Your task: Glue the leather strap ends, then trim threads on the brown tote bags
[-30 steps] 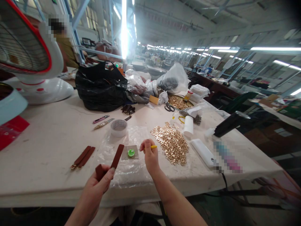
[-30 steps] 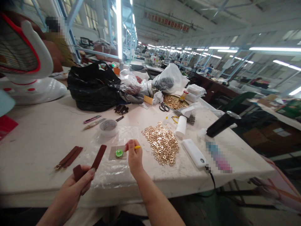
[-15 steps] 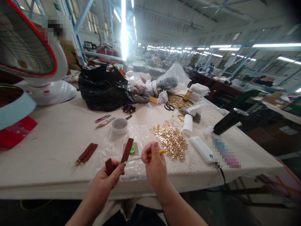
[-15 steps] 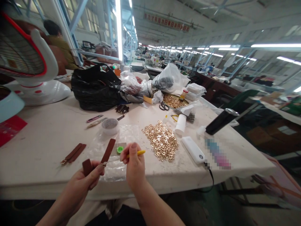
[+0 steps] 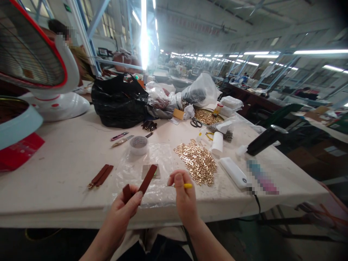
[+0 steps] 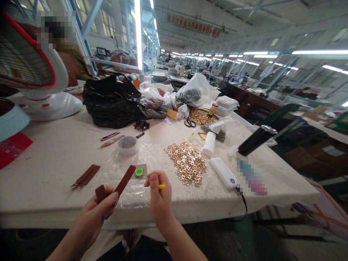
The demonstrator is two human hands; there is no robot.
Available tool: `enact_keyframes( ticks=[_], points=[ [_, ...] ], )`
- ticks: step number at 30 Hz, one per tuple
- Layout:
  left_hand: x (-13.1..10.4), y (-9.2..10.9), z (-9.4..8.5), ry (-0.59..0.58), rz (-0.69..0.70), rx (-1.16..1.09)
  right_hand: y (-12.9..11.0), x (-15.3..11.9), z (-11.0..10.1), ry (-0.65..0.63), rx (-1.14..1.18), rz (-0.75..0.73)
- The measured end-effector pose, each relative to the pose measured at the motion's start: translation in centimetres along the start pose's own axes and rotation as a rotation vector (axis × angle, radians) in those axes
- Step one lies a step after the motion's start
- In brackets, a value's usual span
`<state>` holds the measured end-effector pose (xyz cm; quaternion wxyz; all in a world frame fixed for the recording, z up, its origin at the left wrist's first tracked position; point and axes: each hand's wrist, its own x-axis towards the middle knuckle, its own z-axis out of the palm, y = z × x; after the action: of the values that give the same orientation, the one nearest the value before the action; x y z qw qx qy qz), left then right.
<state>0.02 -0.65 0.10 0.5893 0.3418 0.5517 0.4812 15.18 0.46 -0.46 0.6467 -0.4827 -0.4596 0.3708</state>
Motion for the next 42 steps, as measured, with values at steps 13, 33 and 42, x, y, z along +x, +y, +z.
enact_keyframes(
  ticks=[13, 33, 42],
  points=[
    [-0.3, 0.4, -0.9, -0.129, -0.008, 0.246, 2.0, -0.5, 1.6, -0.494, 0.019, 0.271],
    [-0.3, -0.7, -0.4, -0.094, 0.062, 0.096, 1.2, -1.0, 1.8, -0.556, 0.044, 0.281],
    [0.1, -0.4, -1.0, -0.153, 0.111, 0.236, 1.3, -1.1, 1.6, -0.613, 0.034, 0.319]
  ],
)
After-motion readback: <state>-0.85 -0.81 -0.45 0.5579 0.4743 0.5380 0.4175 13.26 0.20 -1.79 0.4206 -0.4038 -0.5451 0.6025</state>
